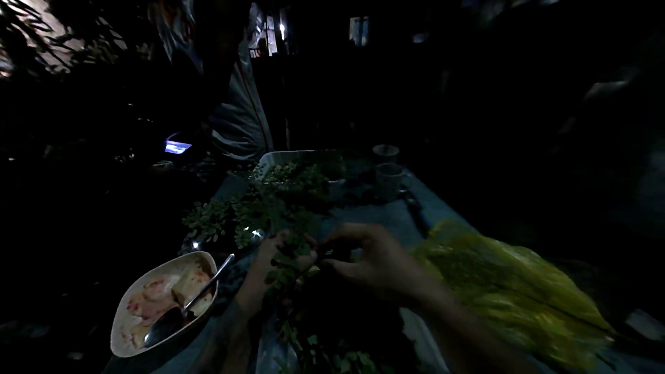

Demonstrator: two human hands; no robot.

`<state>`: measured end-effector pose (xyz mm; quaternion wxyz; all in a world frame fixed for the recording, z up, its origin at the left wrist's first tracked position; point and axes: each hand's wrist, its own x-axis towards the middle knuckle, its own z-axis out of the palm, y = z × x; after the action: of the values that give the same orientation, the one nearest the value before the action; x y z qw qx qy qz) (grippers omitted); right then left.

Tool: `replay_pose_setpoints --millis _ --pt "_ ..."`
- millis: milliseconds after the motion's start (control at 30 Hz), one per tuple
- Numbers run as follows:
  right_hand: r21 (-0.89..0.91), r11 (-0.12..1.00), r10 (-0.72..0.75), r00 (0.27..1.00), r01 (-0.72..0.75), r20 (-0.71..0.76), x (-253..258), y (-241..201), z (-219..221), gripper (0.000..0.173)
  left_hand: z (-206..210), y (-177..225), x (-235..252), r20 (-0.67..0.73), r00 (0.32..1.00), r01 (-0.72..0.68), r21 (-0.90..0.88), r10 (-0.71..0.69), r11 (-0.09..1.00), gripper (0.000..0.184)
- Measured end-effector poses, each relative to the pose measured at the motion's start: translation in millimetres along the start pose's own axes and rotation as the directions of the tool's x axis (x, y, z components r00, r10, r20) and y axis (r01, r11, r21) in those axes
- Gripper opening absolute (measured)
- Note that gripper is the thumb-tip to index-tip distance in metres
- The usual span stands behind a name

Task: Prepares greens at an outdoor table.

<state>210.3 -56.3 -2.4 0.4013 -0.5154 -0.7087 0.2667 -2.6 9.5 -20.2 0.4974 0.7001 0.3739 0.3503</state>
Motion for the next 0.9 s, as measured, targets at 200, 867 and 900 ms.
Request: replay_pose_setpoints --millis 200,867,900 --pt "-0.088 0.994 -0.073 0.996 0.069 -0.042 -1 -2 5 0.014 6 15 -3 -0.074 0.995 0.072 0.11 -0.064 0.991 0.02" --pt "0.091 0.976 0.205 0.977 -0.199 -0.054 2 -12 1 0.005 5 -9 -4 -0.188 0.982 -0.025 -0.169 -0.007 0.985 0.02" --pt "0.098 0.972 0.221 0.974 -0.215 -0.053 2 -13 0 0.005 5 -9 -3 -0.188 0.982 -0.025 -0.142 -0.002 0.99 0.022"
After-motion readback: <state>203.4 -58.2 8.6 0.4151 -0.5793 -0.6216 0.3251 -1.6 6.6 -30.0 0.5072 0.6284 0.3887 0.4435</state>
